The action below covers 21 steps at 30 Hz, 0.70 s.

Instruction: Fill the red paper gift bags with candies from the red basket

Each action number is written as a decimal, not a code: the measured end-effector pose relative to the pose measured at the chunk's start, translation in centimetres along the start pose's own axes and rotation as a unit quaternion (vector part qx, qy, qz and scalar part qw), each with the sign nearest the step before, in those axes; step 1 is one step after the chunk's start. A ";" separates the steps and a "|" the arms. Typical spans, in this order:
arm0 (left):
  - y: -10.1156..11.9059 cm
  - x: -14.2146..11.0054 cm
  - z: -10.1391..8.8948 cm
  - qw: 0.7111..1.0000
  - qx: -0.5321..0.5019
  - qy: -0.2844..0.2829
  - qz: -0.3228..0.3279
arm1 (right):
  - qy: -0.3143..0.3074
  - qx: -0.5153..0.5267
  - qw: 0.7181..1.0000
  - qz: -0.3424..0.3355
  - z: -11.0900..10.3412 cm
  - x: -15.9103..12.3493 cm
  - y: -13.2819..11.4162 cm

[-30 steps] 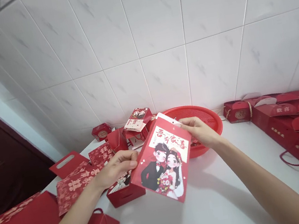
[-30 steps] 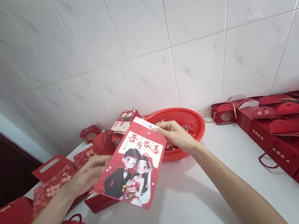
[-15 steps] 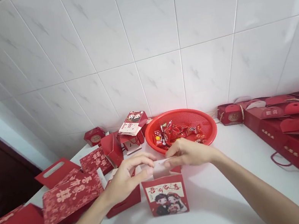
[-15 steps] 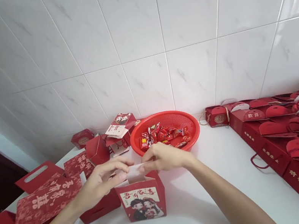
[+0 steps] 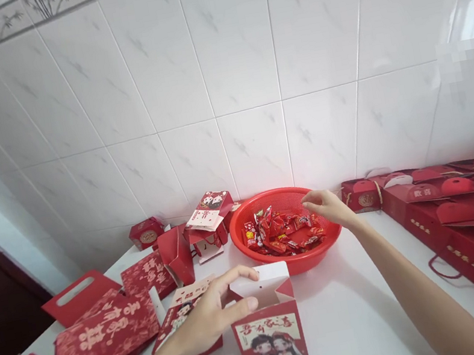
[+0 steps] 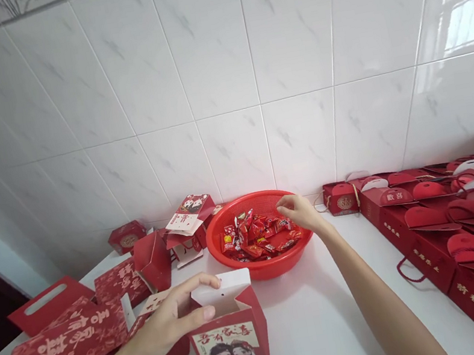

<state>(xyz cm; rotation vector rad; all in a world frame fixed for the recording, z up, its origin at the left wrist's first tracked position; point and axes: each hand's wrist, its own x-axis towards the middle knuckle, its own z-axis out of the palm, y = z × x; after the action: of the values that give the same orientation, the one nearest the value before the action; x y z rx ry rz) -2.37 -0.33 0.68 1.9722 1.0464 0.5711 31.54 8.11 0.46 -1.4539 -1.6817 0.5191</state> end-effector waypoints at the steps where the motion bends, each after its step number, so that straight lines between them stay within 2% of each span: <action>1: -0.1 0.1 0.1 1.000 -0.013 -0.005 0.008 | 0.005 -0.013 1.000 0.009 0.3 0.5 0.7; 5: -0.9 0.0 -0.2 0.989 -0.133 -0.034 0.055 | -0.003 -0.011 1.000 0.021 1.5 2.5 2.1; 8: -0.9 0.0 -1.4 0.976 -0.202 -0.021 0.081 | -0.026 -0.006 0.999 0.031 1.9 3.9 2.8; 10: -0.2 0.6 -2.5 0.977 -0.197 -0.003 0.077 | -0.035 -0.007 0.999 0.040 2.0 4.6 3.2; 13: 1.8 3.4 -3.8 0.995 -0.089 0.021 0.052 | -0.023 -0.008 0.998 0.050 2.0 5.0 3.7; 16: 3.6 8.0 -3.8 0.995 0.076 -0.024 0.055 | -0.008 -0.009 0.998 0.060 2.2 4.9 3.9; 18: 4.1 11.6 -3.0 0.985 0.146 -0.058 0.075 | -0.009 -0.010 0.998 0.068 2.3 4.8 3.9; 21: 3.8 16.8 -0.7 0.959 0.253 -0.085 0.096 | -0.009 -0.006 0.997 0.070 2.3 4.6 3.9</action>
<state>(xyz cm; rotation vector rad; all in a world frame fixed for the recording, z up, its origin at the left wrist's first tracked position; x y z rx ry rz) 8.27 12.74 4.49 2.5404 0.9625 0.2353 32.09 13.91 -2.32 -1.5888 -1.6067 0.6013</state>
